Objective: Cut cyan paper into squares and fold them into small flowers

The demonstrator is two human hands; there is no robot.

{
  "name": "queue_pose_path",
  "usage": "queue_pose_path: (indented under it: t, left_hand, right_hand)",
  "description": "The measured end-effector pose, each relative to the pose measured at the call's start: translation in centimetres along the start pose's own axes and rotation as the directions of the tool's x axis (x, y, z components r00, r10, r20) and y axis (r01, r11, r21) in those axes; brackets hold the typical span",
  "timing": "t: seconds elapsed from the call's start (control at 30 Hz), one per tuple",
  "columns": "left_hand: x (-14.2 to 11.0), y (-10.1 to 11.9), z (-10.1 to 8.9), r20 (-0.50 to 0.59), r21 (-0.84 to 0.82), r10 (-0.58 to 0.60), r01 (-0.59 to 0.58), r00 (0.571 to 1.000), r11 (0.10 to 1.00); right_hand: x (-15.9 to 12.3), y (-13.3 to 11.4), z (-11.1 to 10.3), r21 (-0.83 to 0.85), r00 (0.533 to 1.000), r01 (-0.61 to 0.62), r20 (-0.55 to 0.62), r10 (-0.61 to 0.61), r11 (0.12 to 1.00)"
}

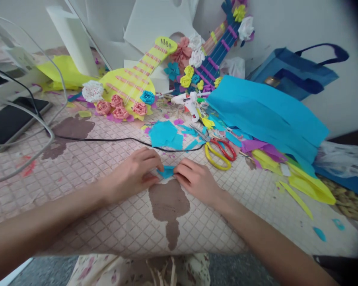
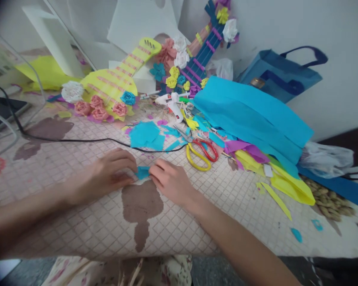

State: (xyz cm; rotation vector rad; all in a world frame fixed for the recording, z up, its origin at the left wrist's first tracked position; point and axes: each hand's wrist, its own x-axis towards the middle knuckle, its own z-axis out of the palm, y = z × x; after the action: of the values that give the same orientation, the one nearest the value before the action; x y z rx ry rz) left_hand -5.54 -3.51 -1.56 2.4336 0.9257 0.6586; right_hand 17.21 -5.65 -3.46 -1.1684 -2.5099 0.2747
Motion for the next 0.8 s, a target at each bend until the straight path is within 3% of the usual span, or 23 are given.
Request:
queue_pose_path:
  t: [0.3,0.43,0.6,0.8]
  left_hand:
    - [0.0,-0.4,0.8,0.089,0.265,0.217,-0.233,0.972,0.936]
    - [-0.1,-0.5,1.1,0.062,0.227,0.186,-0.196,0.981,0.954]
    - [-0.2,-0.5,1.4,0.007,0.171,0.133,-0.132,0.991,0.976]
    - [-0.2,-0.4,1.4,-0.02,0.089,0.082,-0.08,0.996,0.993]
  right_hand:
    - [0.1,-0.2,-0.2,0.073,0.999,-0.049,0.013,0.049,0.996]
    - [0.0,-0.4,-0.3,0.083,0.999,-0.041,-0.015,0.042,0.996]
    - [0.0,-0.6,-0.3,0.025,0.999,-0.034,0.037,0.033,0.999]
    - [0.1,-0.6,-0.3,0.132,0.996,-0.085,0.033,0.081,0.988]
